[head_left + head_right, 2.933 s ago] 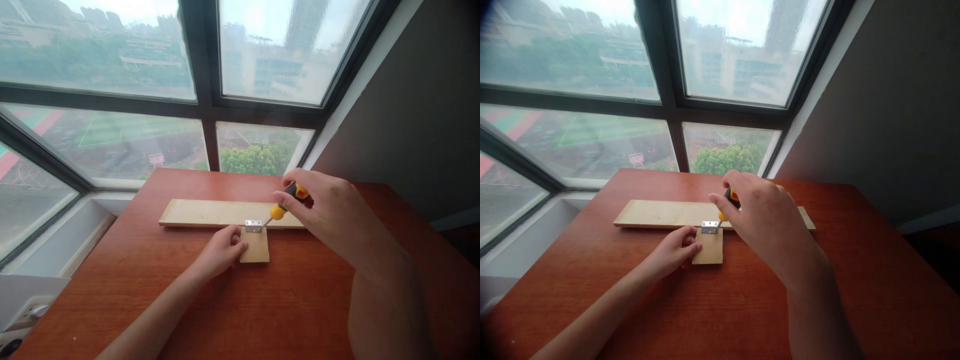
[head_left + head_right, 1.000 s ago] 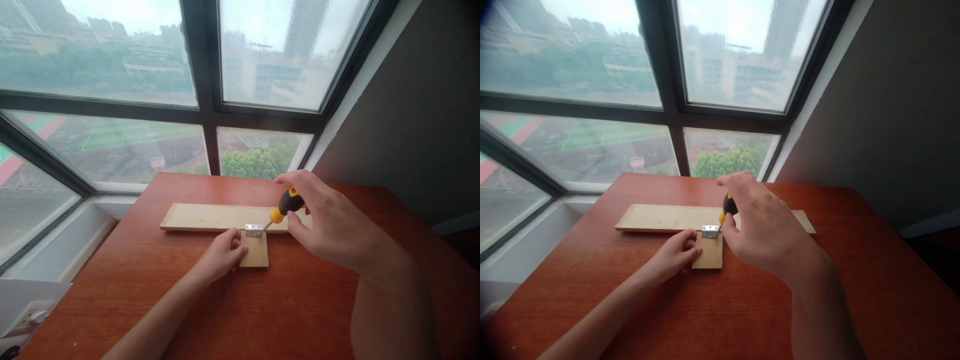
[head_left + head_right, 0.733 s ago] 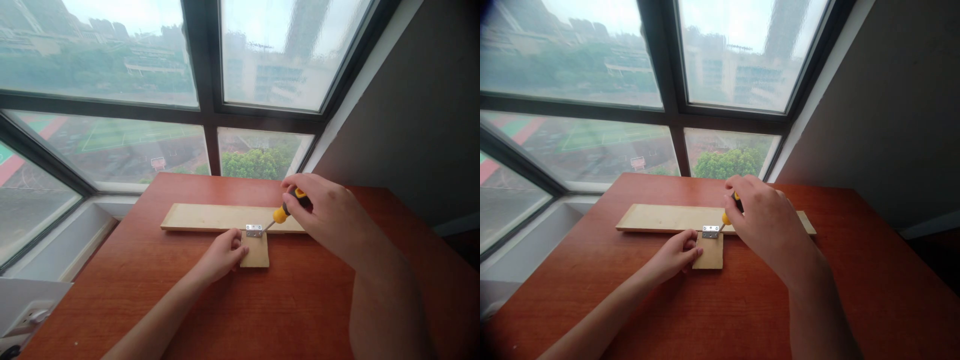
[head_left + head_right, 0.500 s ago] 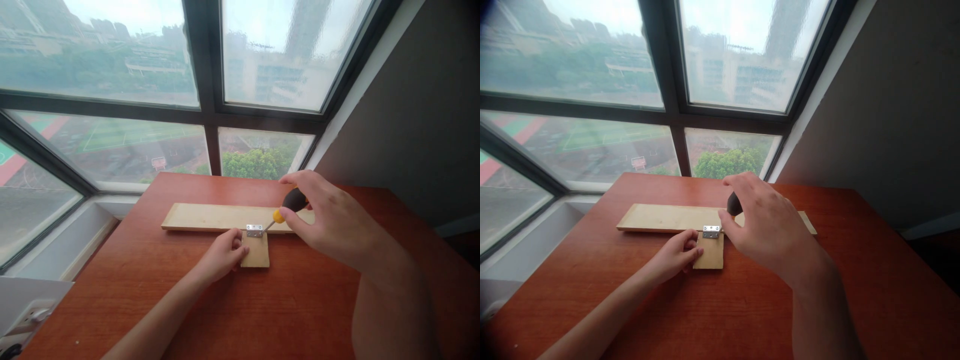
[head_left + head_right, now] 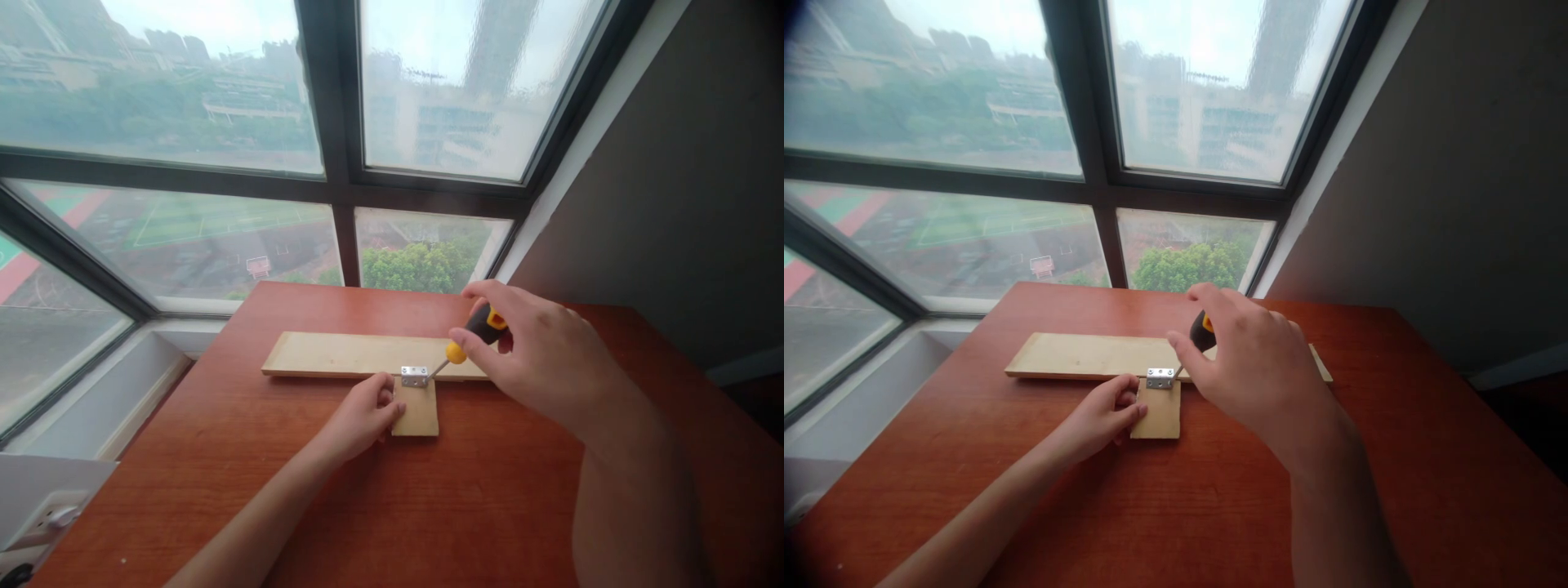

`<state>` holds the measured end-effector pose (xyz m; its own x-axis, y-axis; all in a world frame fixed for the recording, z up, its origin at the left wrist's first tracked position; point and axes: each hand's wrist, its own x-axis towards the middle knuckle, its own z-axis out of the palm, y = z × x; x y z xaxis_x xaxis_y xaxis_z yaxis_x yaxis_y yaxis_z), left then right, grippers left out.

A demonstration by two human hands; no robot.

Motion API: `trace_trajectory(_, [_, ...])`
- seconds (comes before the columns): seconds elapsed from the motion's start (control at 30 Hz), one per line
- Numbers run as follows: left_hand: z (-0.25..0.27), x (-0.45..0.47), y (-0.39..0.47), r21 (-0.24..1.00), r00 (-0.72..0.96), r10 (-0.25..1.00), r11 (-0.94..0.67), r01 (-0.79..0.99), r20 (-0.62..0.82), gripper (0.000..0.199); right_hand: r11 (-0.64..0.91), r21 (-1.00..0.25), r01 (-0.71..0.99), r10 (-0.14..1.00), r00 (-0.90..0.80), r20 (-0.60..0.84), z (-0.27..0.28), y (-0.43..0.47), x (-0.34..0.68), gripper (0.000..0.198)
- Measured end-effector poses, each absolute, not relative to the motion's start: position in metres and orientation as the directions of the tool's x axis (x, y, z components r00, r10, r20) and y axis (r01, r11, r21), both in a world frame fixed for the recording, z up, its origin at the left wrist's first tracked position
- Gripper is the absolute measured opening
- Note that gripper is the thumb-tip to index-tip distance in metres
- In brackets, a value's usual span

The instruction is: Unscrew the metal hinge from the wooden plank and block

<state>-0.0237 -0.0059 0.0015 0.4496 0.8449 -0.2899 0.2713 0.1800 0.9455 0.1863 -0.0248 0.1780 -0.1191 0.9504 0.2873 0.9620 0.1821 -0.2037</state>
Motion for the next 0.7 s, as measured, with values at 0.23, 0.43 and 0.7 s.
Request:
trace_trajectory(0.23, [0.004, -0.0228, -0.0056, 0.939, 0.441, 0.845, 0.185, 0.29, -0.303, 0.021, 0.309, -0.287, 0.907, 0.932, -0.228, 0.282, 0.1787, -0.0248, 0.1878, 0.04])
trace_trajectory(0.43, [0.0089, -0.0224, -0.0062, 0.938, 0.451, 0.836, 0.194, 0.288, -0.312, 0.023, 0.202, -0.233, 0.951, 0.951, -0.134, 0.279, 0.1786, -0.0251, 0.1853, 0.033])
trace_trajectory(0.7, [0.0055, -0.0219, -0.0062, 0.937, 0.443, 0.839, 0.203, 0.283, -0.316, 0.021, 0.398, -0.278, 0.874, 0.9, -0.314, 0.303, 0.1779, -0.0261, 0.187, 0.045])
